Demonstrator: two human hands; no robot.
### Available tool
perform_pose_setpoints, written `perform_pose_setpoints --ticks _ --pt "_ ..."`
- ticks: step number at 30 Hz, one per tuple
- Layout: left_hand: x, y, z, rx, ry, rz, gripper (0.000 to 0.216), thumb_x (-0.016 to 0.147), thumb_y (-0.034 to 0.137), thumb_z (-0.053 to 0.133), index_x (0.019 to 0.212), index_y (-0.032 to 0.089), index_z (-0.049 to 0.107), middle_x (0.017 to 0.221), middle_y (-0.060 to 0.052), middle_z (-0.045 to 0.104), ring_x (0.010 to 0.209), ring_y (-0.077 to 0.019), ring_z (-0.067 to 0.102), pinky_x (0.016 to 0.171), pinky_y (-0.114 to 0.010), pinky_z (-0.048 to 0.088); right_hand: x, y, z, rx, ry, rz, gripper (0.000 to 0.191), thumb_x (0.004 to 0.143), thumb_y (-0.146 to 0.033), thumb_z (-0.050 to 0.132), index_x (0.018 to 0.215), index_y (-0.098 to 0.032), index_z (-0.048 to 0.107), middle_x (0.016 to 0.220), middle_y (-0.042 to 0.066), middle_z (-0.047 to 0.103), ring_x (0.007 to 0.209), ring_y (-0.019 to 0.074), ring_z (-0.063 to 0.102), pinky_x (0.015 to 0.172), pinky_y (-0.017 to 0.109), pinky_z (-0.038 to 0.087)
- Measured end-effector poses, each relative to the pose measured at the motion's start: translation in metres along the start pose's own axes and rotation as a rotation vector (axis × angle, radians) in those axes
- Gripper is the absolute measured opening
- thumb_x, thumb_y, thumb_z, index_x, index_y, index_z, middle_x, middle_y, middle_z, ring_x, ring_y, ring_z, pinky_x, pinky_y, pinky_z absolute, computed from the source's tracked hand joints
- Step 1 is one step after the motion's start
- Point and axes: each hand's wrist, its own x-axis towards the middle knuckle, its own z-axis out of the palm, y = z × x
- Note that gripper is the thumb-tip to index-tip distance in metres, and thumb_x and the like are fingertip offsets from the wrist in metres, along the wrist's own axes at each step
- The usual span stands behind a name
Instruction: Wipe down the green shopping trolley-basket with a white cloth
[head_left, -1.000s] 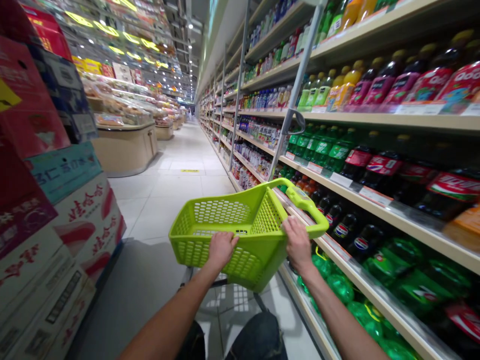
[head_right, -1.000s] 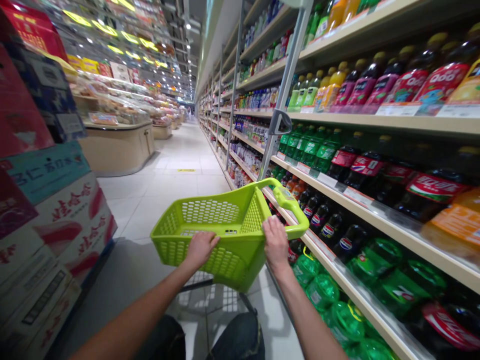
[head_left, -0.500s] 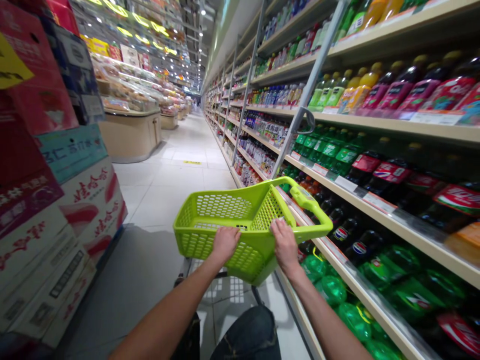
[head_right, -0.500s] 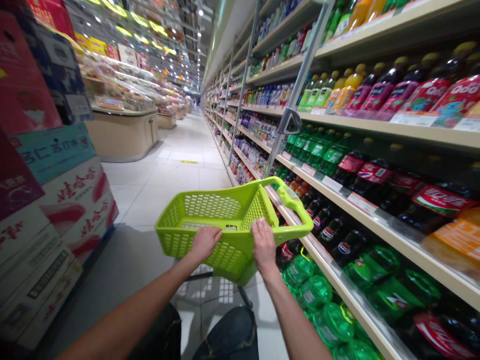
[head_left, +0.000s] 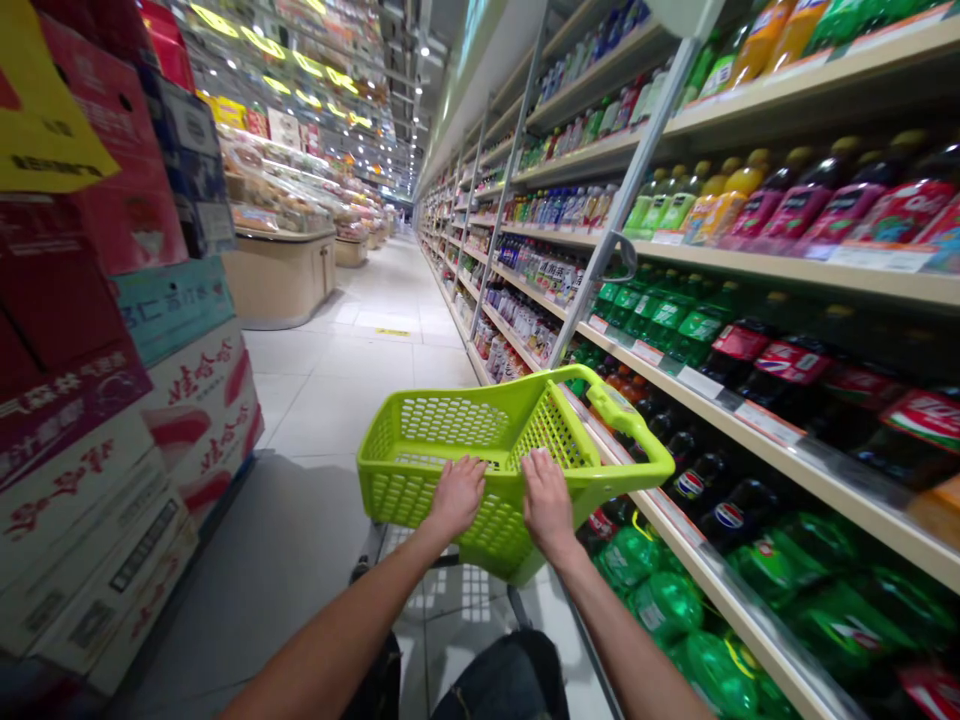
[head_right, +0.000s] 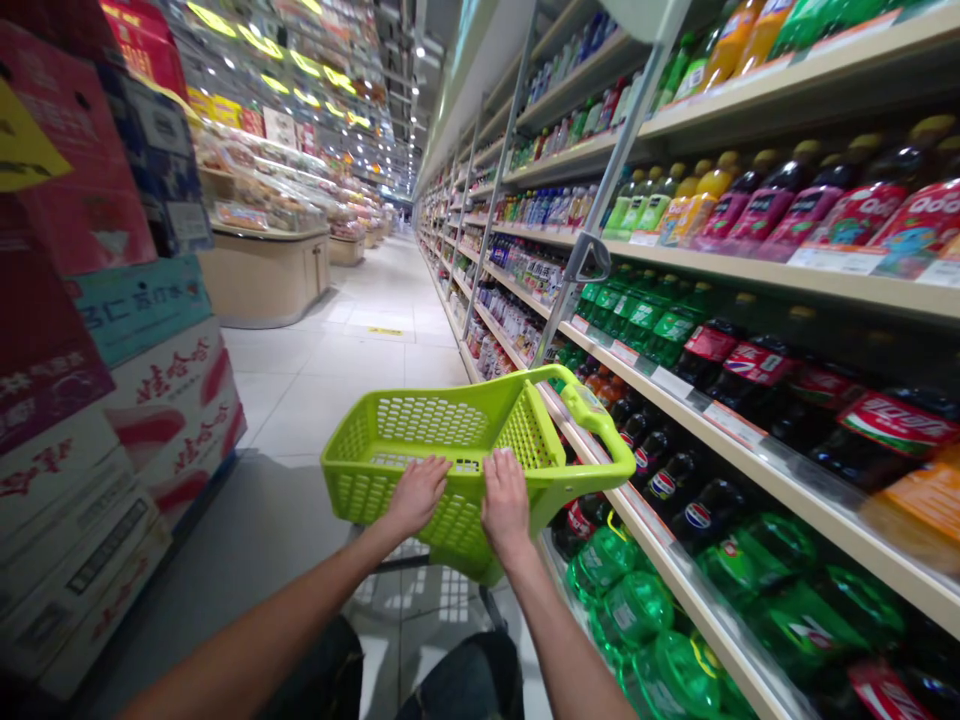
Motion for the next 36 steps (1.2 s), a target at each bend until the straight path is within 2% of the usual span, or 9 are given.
perform_pose_setpoints --ticks 5,8,12,16,21,28,31,34,36 --pt "0.01 0.027 -0.002 -0.307 0.122 0.118 0.038 0.085 0.018 0.032 0.121 0.014 0.043 0.128 -0.009 0.047 0.118 -0.014 0.042 0.101 -0.033 0.032 0.012 -0.028 0.018 0.171 -0.122 0.049 0.059 0.08 -0.016 0.033 0.136 -0.007 0.018 0.131 0.016 0.042 0.121 0.0222 0.04 0.096 0.04 0.038" --pt "0.017 0.045 0.005 -0.328 0.137 0.175 0.031 0.085 0.024 0.037 0.111 0.014 0.05 0.116 -0.009 0.055 0.109 -0.0155 0.047 0.097 -0.032 0.037 0.011 -0.006 0.005 0.231 -0.069 0.059 0.062 0.079 -0.014 0.031 0.138 -0.01 0.011 0.133 0.014 0.04 0.121 0.0193 0.039 0.095 0.036 0.04" --pt "0.023 0.051 0.019 -0.185 0.181 0.182 0.027 0.082 0.022 0.044 0.107 0.016 0.053 0.11 -0.009 0.055 0.104 -0.0185 0.048 0.091 -0.036 0.04 0.004 0.023 -0.01 0.071 0.0 0.083 0.055 0.08 -0.014 0.032 0.135 -0.012 0.024 0.128 0.015 0.045 0.12 0.0239 0.039 0.096 0.044 0.035" --pt "0.02 0.012 0.022 -0.124 0.223 0.213 0.027 0.084 0.018 0.04 0.107 0.019 0.053 0.11 -0.007 0.056 0.103 -0.0168 0.048 0.091 -0.034 0.041 -0.002 0.03 -0.011 -0.076 -0.063 0.043 0.044 0.08 -0.016 0.036 0.124 -0.013 0.041 0.115 0.013 0.056 0.109 0.0244 0.048 0.096 0.046 0.031" --pt "0.008 -0.056 0.017 -0.087 0.415 0.192 0.028 0.086 0.022 0.038 0.109 0.017 0.054 0.115 -0.01 0.054 0.112 -0.0198 0.046 0.094 -0.041 0.04 0.003 0.015 -0.009 -0.153 -0.149 0.068 0.038 0.079 -0.017 0.04 0.116 -0.016 0.051 0.113 0.009 0.058 0.11 0.0242 0.044 0.098 0.044 0.024" --pt "0.018 -0.033 0.034 -0.05 0.379 0.428 0.033 0.085 0.015 0.038 0.115 0.019 0.05 0.12 -0.008 0.053 0.118 -0.0173 0.043 0.098 -0.037 0.038 0.017 -0.01 -0.011 -0.19 -0.226 0.152 0.031 0.08 -0.019 0.044 0.108 -0.02 0.057 0.102 0.007 0.061 0.1 0.0224 0.048 0.098 0.046 0.018" --pt "0.012 -0.07 0.021 -0.027 0.345 0.354 0.034 0.084 0.012 0.038 0.115 0.02 0.05 0.121 -0.007 0.053 0.118 -0.0165 0.043 0.098 -0.037 0.039 0.015 -0.009 -0.01 -0.17 -0.207 0.141 0.031 0.081 -0.018 0.043 0.108 -0.021 0.057 0.103 0.005 0.061 0.102 0.021 0.047 0.1 0.044 0.016" --pt "0.002 -0.113 0.006 -0.014 0.41 0.199 0.035 0.083 0.011 0.037 0.113 0.02 0.052 0.121 -0.008 0.052 0.118 -0.0182 0.042 0.097 -0.04 0.039 0.013 -0.011 -0.005 -0.165 -0.149 0.156 0.029 0.081 -0.019 0.043 0.105 -0.019 0.058 0.102 0.006 0.062 0.102 0.0213 0.047 0.101 0.044 0.015" --pt "-0.001 -0.116 0.006 -0.019 0.447 0.193 0.035 0.083 0.01 0.037 0.113 0.018 0.052 0.121 -0.01 0.052 0.118 -0.0194 0.042 0.097 -0.042 0.039 0.012 -0.014 -0.001 -0.175 -0.101 0.18 0.028 0.081 -0.02 0.043 0.102 -0.019 0.06 0.099 0.006 0.062 0.1 0.0223 0.047 0.1 0.045 0.014"
